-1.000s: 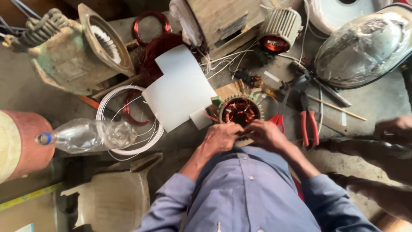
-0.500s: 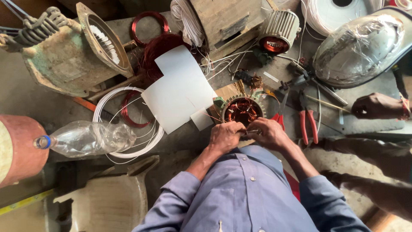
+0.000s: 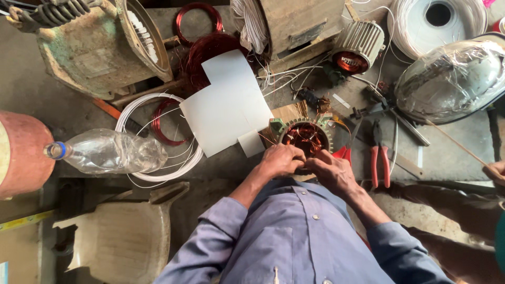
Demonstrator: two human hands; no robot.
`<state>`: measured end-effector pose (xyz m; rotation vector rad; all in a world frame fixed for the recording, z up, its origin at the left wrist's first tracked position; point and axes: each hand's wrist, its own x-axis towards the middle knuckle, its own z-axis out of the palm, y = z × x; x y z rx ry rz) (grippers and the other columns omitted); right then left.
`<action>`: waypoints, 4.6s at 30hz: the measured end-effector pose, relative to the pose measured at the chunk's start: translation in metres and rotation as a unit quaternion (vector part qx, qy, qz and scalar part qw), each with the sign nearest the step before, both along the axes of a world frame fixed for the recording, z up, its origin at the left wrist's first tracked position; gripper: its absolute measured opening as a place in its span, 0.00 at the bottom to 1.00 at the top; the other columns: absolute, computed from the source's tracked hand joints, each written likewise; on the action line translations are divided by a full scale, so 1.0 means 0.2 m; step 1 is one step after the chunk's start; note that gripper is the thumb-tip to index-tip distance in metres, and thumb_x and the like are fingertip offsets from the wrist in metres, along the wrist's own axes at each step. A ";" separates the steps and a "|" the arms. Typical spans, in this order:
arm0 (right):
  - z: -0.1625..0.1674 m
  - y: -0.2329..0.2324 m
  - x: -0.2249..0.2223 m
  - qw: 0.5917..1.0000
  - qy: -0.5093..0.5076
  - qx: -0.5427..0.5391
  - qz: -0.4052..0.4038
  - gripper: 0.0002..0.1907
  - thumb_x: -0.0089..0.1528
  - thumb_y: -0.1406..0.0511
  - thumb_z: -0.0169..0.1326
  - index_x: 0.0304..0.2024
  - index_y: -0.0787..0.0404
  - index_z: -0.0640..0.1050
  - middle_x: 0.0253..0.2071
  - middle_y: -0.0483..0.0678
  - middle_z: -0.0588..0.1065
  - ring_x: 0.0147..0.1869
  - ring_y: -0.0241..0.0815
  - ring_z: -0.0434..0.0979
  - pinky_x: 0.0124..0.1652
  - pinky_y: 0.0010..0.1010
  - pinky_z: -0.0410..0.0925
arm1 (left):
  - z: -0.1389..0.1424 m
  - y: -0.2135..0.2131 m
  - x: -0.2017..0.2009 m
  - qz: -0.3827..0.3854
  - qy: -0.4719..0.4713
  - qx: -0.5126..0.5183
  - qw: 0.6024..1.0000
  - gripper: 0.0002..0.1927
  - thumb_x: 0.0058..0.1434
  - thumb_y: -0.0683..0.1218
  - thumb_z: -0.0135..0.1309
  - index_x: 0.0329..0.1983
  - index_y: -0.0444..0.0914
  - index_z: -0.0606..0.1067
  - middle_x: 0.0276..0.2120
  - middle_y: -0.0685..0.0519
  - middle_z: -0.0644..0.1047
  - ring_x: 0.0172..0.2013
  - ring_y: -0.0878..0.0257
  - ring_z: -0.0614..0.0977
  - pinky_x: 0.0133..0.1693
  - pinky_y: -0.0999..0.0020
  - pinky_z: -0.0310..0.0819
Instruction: The person works on a motor stator set on the floor, cutting and trimming copper wire ends with scissors and pliers and pressing the wire ends into the stator slots by hand. They continue routing and adjusting the copper windings around the stator throughout the clip.
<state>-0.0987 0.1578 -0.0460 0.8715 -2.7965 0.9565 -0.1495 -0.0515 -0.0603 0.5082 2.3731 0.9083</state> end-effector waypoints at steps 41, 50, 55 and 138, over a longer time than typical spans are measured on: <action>-0.02 -0.03 -0.05 0.939 -0.283 0.058 -0.186 0.17 0.59 0.54 0.60 0.45 0.56 0.83 0.40 0.53 0.80 0.44 0.54 0.81 0.43 0.41 0.73 | -0.08 0.07 0.09 0.022 0.125 0.089 0.988 0.08 0.62 0.52 0.56 0.39 0.46 0.80 0.38 0.53 0.83 0.40 0.53 0.85 0.40 0.54 0.78; -0.02 0.02 0.00 0.954 -0.251 -0.131 -0.099 0.11 0.60 0.62 0.59 0.44 0.58 0.81 0.39 0.48 0.79 0.39 0.43 0.85 0.38 0.32 0.75 | 0.10 -0.16 0.20 0.134 0.140 0.211 0.958 0.07 0.61 0.47 0.61 0.41 0.44 0.82 0.37 0.53 0.82 0.36 0.55 0.85 0.39 0.63 0.79; 0.03 -0.06 0.02 0.980 -0.159 -0.007 -0.120 0.08 0.60 0.63 0.61 0.40 0.57 0.83 0.37 0.49 0.78 0.38 0.50 0.80 0.37 0.39 0.72 | 0.19 -0.34 0.30 0.240 0.107 0.238 0.935 0.06 0.60 0.42 0.62 0.40 0.39 0.81 0.34 0.51 0.83 0.31 0.59 0.84 0.34 0.66 0.78; 0.25 0.10 -0.08 0.996 -0.012 0.083 0.016 0.13 0.50 0.71 0.58 0.38 0.57 0.82 0.38 0.47 0.76 0.42 0.49 0.77 0.40 0.39 0.70 | 0.27 -0.32 -0.09 0.020 0.274 0.139 0.951 0.08 0.56 0.46 0.64 0.38 0.44 0.80 0.39 0.52 0.81 0.35 0.55 0.84 0.35 0.61 0.80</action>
